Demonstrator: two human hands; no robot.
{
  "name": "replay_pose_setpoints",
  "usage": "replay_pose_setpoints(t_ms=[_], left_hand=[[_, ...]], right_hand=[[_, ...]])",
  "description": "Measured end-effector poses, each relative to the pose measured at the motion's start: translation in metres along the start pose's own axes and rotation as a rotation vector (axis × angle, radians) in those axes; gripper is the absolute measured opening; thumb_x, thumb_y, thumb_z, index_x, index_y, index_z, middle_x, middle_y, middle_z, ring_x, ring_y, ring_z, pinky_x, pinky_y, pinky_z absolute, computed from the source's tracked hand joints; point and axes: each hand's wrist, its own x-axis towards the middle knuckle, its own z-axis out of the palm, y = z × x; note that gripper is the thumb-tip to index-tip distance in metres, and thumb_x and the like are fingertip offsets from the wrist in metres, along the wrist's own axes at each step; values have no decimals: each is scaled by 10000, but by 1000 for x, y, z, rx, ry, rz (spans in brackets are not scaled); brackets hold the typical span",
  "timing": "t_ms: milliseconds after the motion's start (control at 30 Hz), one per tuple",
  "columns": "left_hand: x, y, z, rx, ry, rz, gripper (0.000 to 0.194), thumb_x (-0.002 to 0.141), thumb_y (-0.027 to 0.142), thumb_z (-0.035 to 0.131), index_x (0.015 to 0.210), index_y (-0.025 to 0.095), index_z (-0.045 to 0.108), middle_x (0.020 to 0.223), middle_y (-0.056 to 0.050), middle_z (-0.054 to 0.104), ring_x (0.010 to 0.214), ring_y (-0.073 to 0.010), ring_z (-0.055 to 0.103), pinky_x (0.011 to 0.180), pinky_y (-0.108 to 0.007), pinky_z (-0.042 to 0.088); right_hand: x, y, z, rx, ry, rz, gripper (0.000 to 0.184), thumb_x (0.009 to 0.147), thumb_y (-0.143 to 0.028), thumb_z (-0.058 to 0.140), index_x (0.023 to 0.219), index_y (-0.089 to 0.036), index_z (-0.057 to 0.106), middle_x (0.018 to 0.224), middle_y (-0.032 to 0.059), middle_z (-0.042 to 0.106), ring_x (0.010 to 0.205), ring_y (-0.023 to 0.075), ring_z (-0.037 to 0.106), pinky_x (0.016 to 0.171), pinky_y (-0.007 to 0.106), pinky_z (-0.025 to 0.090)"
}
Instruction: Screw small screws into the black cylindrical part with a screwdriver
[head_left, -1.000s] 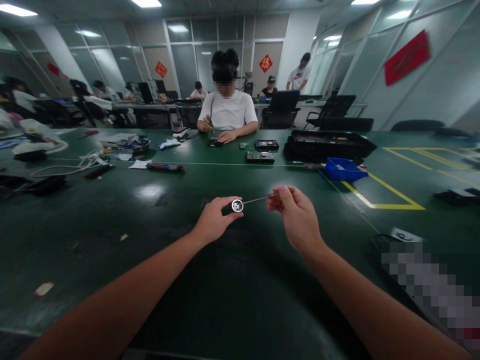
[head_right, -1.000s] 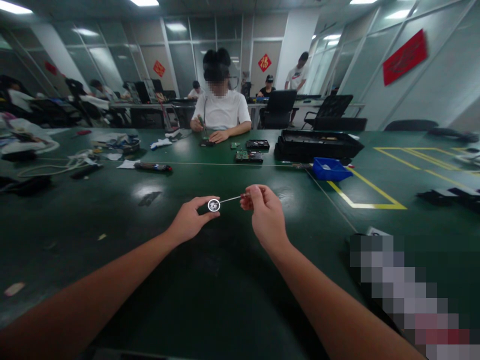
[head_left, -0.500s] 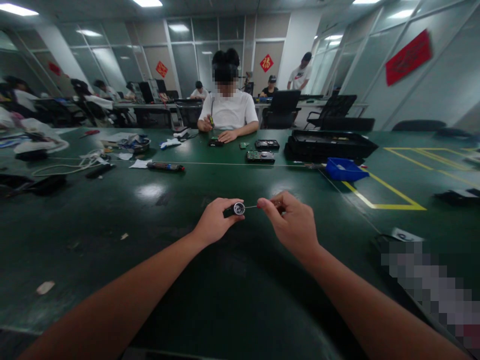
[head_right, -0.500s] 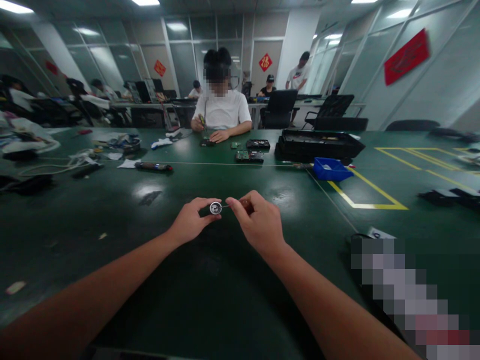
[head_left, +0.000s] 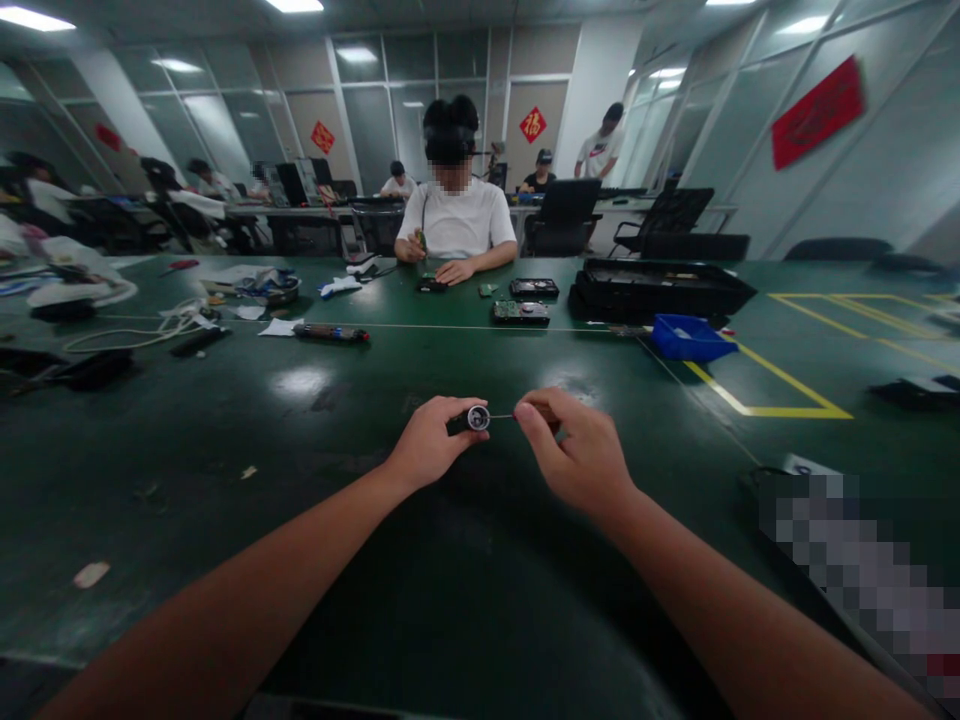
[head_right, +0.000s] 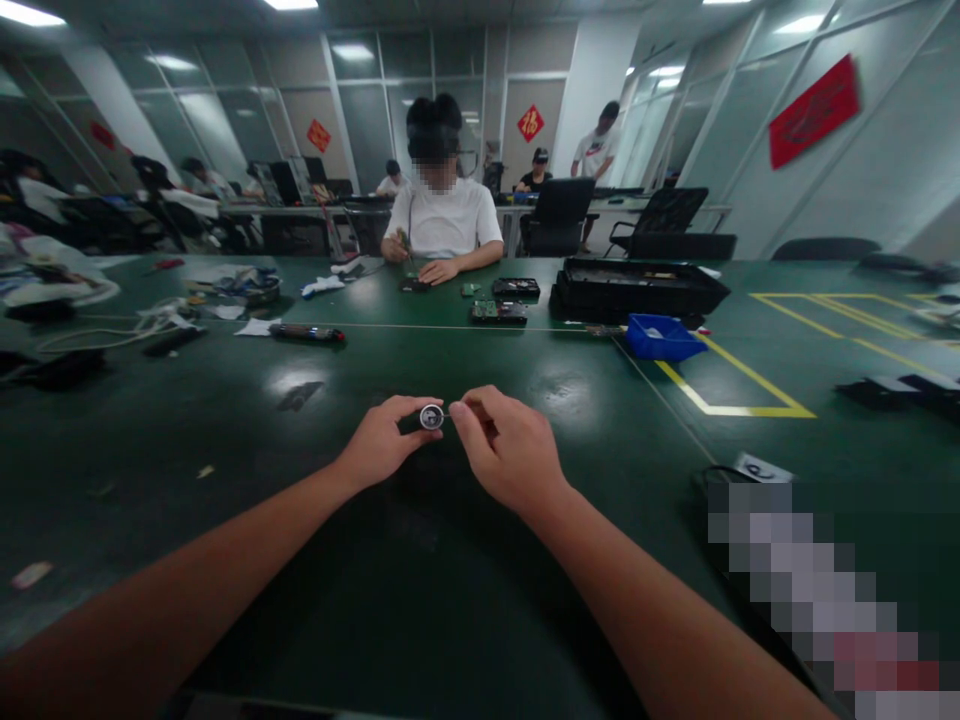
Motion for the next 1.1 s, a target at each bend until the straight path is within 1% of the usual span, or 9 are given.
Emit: replay_pose_setpoints(t_ms=[100, 167, 300, 400, 500, 567, 667, 767, 1100], left_hand=[[0, 0, 0, 8, 5, -7, 396, 813, 279, 771, 1199, 274, 682, 1161, -27, 727, 1059, -229, 645, 955, -412, 484], [0, 0, 0, 16, 8, -8, 393, 814, 277, 771, 1197, 272, 683, 1156, -26, 730, 1053, -228, 645, 951, -412, 482], [1, -1, 0, 21, 18, -1, 404, 815, 273, 769, 1209, 270, 677, 1155, -25, 732, 1059, -228, 642, 963, -421, 474], [3, 0, -2, 16, 39, 38, 410, 816, 267, 769, 1216, 267, 673, 1194, -25, 722, 1102, -223, 631, 988, -418, 462], [4, 1, -3, 43, 26, 60, 391, 819, 274, 768, 1200, 267, 683, 1197, -25, 723, 1114, -227, 629, 991, -419, 456], [4, 1, -3, 64, 11, 38, 386, 819, 277, 767, 1196, 265, 685, 1191, -26, 726, 1105, -233, 630, 980, -423, 459], [4, 1, -2, 75, 1, 6, 396, 821, 281, 765, 1208, 269, 678, 1182, -26, 727, 1084, -234, 630, 966, -426, 463], [3, 1, -2, 76, 1, -2, 401, 826, 290, 760, 1216, 272, 673, 1172, -27, 727, 1070, -234, 630, 957, -426, 466], [3, 1, -2, 107, -2, 62, 399, 812, 315, 774, 1200, 283, 682, 1131, -20, 741, 1042, -230, 640, 931, -412, 464]], right_hand=[[0, 0, 3, 98, 61, 84, 180, 973, -315, 497, 1017, -200, 629, 789, 30, 678, 677, 171, 627, 634, 318, 448], [0, 1, 7, 267, 115, 181, 178, 954, -329, 537, 1047, -199, 616, 841, 43, 699, 741, 182, 659, 685, 327, 489], [2, 8, 16, 565, 170, 350, 202, 952, -371, 538, 976, -201, 643, 853, 48, 696, 772, 180, 660, 749, 351, 524], [6, 17, 21, 765, 239, 467, 215, 930, -401, 560, 949, -206, 649, 837, 34, 669, 752, 171, 638, 740, 353, 524], [9, 26, 22, 937, 235, 600, 227, 902, -424, 585, 869, -205, 635, 781, 17, 631, 687, 156, 602, 668, 328, 508], [9, 28, 20, 906, 245, 599, 231, 907, -424, 581, 855, -204, 627, 764, 10, 621, 666, 146, 586, 643, 312, 493], [9, 25, 15, 725, 269, 479, 224, 937, -415, 555, 918, -202, 625, 797, 17, 642, 706, 154, 607, 680, 321, 501], [7, 17, 11, 580, 237, 392, 225, 969, -392, 511, 971, -193, 615, 829, 34, 660, 743, 166, 634, 720, 343, 521], [1, 6, 10, 254, 149, 189, 161, 995, -333, 467, 1000, -214, 575, 837, 36, 705, 778, 184, 697, 731, 334, 508]])
